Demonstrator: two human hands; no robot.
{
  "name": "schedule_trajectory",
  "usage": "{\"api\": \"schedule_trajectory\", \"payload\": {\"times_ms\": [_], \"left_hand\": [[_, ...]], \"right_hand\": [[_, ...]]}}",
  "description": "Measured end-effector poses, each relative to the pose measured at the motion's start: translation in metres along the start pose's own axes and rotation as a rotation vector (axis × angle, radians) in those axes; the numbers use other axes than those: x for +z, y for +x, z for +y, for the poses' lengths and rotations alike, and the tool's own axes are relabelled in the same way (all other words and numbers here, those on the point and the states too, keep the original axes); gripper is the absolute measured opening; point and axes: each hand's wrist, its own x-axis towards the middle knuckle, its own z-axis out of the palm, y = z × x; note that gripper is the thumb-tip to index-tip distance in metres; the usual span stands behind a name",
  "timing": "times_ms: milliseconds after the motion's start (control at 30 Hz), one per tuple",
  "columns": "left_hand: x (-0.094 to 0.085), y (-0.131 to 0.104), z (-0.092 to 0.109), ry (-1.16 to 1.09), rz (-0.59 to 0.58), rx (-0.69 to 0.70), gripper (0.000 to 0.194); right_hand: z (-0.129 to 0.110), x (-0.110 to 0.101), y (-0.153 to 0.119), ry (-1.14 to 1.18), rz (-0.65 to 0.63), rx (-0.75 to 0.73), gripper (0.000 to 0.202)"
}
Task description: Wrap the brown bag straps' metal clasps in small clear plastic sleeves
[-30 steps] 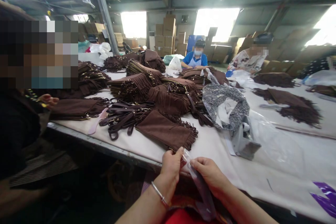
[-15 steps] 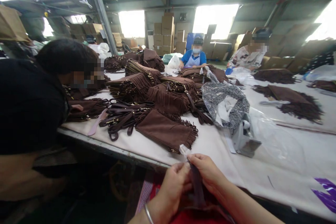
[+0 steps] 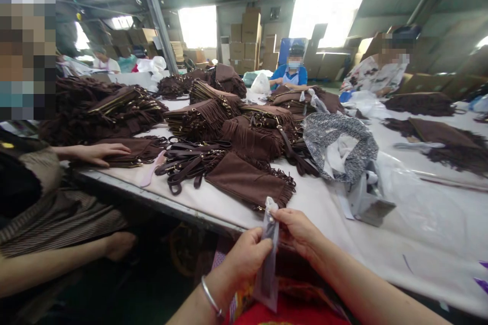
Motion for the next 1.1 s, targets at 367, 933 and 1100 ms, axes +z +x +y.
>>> {"api": "schedule_trajectory", "payload": {"times_ms": [367, 933, 1100], "left_hand": [[-0.006, 0.033, 0.024, -0.094, 0.073, -0.097, 0.028], [-0.013, 0.007, 0.004, -0.071, 0.109, -0.077, 0.041], [0.002, 0.027, 0.0, -0.083, 0.219, 0.03, 0.032]], "right_hand": [[-0.005, 0.007, 0.023, 0.077, 0.036, -0.125, 0.029], [0.009, 0.002, 0.03, 0.001, 0.126, -0.224, 0.036], [0.009, 0.005, 0.018, 0.0, 0.09, -0.168, 0.036]]}}
